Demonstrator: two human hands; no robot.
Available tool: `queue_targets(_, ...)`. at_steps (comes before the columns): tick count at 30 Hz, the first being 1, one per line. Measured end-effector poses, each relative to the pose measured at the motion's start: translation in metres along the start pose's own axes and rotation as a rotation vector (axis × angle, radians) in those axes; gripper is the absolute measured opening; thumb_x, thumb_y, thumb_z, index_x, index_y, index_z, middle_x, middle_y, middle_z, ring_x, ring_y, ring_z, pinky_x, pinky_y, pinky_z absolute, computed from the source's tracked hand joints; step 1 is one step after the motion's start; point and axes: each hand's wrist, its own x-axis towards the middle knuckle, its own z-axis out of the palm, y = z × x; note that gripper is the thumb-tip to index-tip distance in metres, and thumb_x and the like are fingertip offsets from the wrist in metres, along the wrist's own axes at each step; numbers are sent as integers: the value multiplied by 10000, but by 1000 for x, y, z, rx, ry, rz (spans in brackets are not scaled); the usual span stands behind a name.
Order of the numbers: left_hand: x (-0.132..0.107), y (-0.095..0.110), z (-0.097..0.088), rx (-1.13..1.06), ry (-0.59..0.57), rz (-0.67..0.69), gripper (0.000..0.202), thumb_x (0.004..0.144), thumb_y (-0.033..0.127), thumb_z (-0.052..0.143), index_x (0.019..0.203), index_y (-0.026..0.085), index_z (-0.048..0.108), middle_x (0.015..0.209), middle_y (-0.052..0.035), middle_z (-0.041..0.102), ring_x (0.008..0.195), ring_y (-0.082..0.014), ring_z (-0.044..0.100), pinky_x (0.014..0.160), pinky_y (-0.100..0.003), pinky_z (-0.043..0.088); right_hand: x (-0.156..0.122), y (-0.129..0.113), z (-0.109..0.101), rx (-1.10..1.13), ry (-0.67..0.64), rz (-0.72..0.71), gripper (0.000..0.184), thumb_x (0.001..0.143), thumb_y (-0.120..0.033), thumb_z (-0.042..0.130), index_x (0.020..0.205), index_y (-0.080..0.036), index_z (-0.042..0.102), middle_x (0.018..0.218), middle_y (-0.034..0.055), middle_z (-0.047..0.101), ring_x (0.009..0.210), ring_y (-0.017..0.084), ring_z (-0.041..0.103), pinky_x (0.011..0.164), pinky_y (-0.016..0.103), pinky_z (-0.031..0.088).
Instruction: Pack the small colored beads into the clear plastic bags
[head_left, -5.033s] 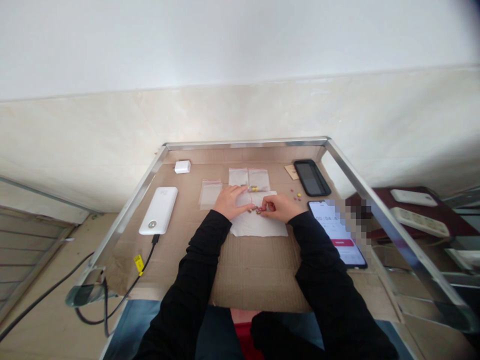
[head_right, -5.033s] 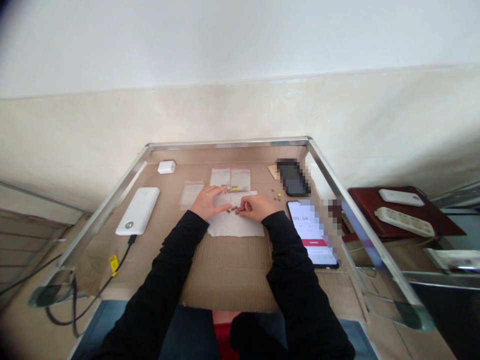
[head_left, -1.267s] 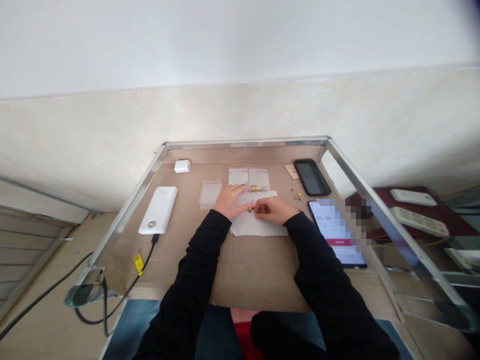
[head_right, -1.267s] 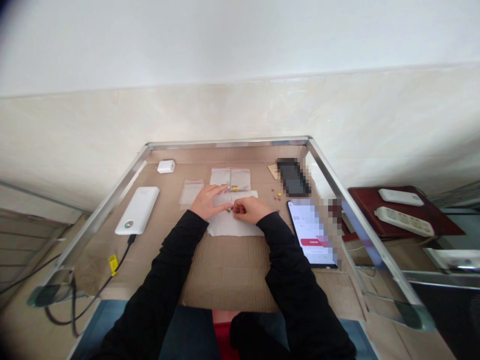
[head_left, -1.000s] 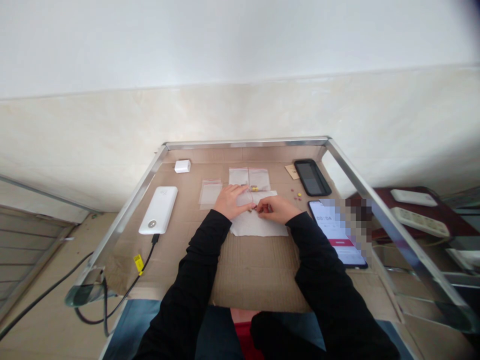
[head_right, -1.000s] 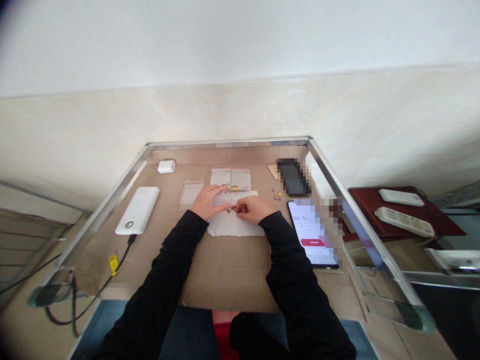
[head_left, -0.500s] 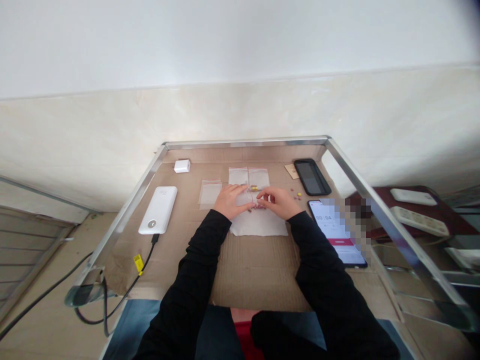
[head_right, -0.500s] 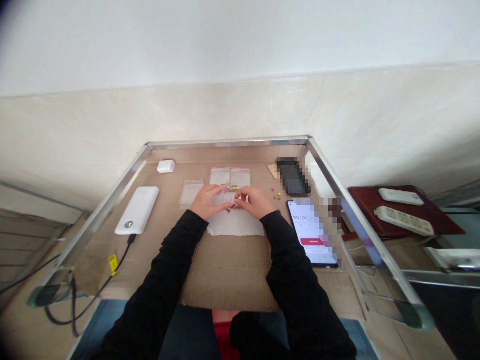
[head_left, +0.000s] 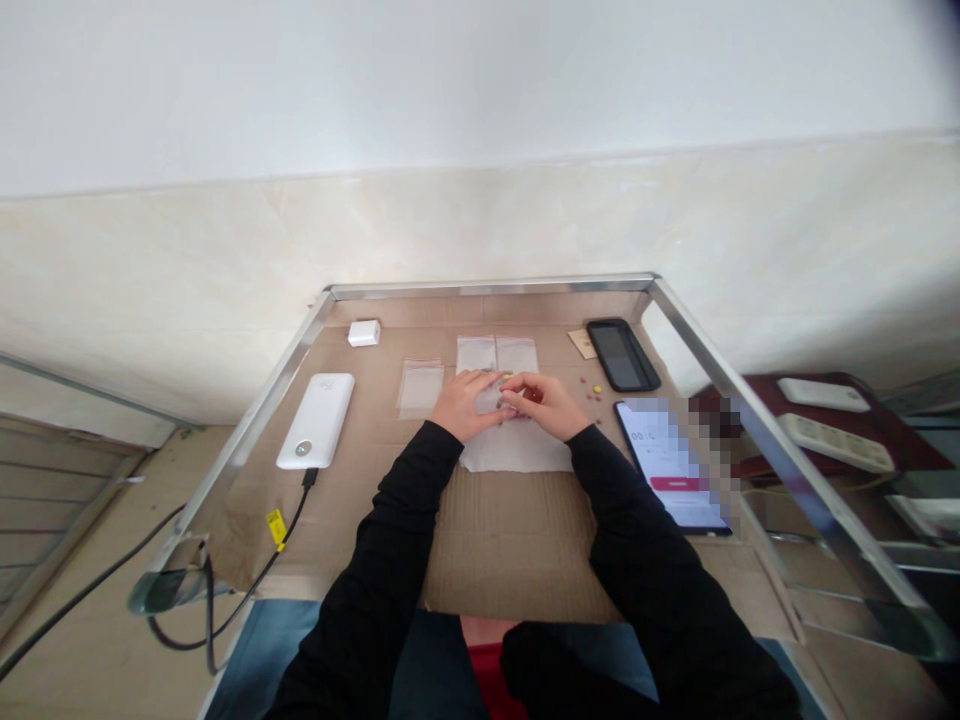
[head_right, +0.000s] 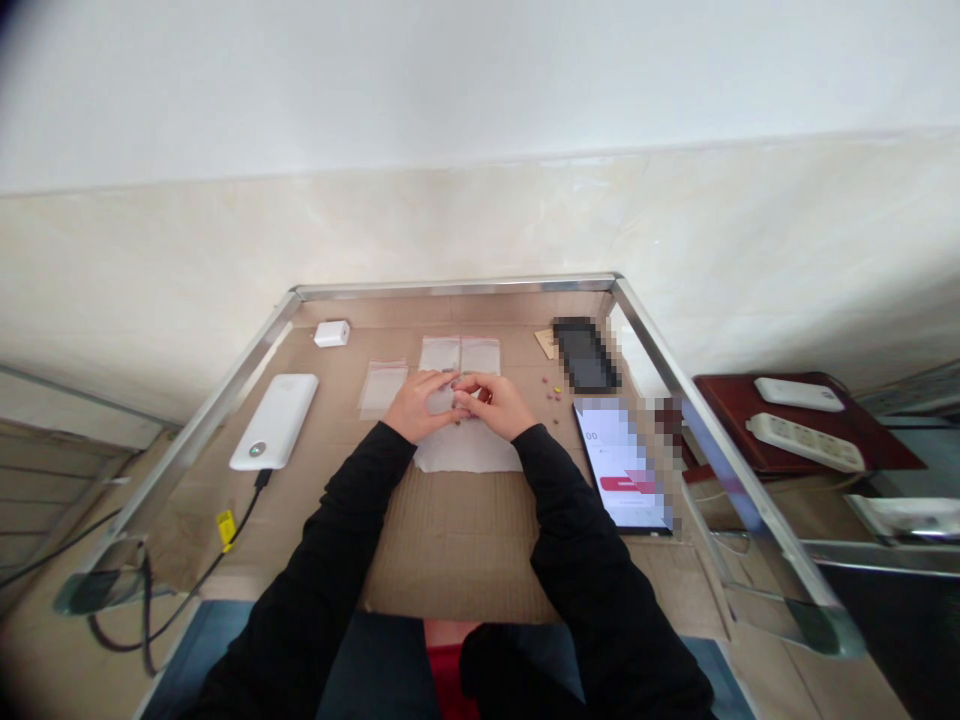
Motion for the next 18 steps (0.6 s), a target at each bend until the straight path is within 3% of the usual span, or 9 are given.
queue_targets(11, -1, -5, 1, 44, -56, -9, 532, 660, 404, 602, 1121, 157, 505, 1032, -102, 583, 957, -221, 522, 863, -393, 383, -1, -5, 4, -129, -43, -65, 208, 724, -346, 546, 712, -145, 601, 601, -4, 560, 475, 63, 401, 476, 197, 322)
queue_targets(18, -1, 0, -3, -61, 24, -68, 715, 597, 502, 637, 1188, 151, 437, 967, -94, 591, 859, -197, 536, 803, -365, 405, -1, -8, -2, -114, 81, -72, 227, 759, -373, 502, 780, -158, 574, 728, 19, 568, 564, 85, 471, 514, 210, 372)
